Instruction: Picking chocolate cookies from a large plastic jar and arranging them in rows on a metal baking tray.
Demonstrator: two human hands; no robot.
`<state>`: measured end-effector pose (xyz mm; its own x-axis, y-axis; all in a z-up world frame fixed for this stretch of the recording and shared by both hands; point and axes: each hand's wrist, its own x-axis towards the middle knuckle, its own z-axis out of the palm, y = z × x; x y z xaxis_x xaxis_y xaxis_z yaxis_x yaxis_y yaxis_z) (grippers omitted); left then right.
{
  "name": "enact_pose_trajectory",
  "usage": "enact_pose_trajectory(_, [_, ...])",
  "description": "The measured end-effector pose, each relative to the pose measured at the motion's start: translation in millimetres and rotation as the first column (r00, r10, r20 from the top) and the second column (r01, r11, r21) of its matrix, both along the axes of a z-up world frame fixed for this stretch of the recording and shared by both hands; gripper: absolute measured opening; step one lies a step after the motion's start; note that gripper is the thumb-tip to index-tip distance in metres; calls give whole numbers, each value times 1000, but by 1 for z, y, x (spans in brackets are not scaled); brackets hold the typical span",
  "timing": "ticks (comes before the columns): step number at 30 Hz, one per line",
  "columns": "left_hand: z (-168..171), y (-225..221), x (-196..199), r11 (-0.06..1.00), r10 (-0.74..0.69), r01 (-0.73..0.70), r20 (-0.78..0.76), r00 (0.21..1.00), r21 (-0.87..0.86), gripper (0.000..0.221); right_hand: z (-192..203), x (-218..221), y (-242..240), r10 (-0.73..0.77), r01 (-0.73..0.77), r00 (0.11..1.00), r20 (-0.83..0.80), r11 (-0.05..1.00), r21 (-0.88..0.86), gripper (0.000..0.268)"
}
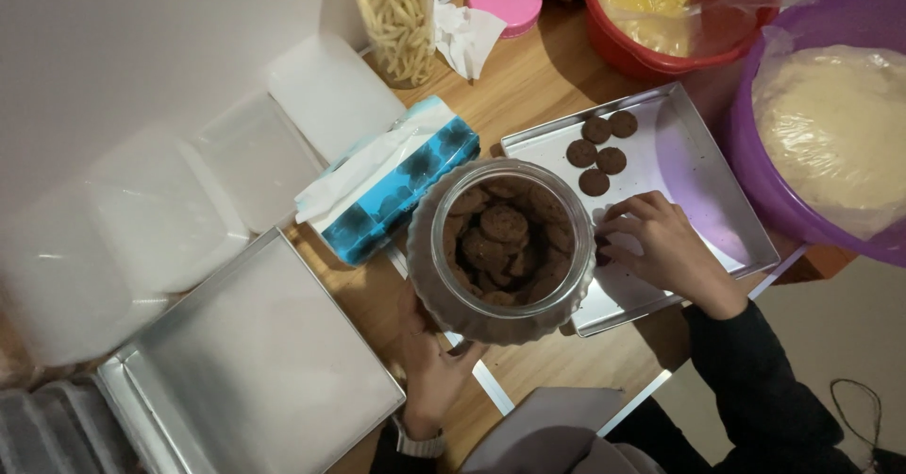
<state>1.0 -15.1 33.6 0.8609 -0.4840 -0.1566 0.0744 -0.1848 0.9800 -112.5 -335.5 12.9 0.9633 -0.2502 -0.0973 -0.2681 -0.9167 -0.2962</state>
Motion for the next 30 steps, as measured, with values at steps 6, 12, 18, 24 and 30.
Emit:
enact_pose_trajectory(6, [-16,2,-2,999,1,4,101,995,-54,110,0,-4,-1,34,-39,999,-36,989,-144,51])
enact_pose_trajectory(12, [-23,5,-2,1000,-2,-2,217,976,16,113,-1,-7,5,90,-88,996,6,983,-158,44])
enact_pose_trajectory(18, [-11,3,2,999,-17,28,278,961,-34,108,10,-1,0,115,-115,993,-7,993,27,26])
enact_pose_trajectory(24, [-28,11,-2,998,-36,22,285,958,52,118,63,11,2,-55,78,936,-348,996,53,23])
enact_pose_trajectory(30, [-26,11,-1,999,-39,35,337,941,19,118,131,12,-15,28,-29,1000,12,999,34,25])
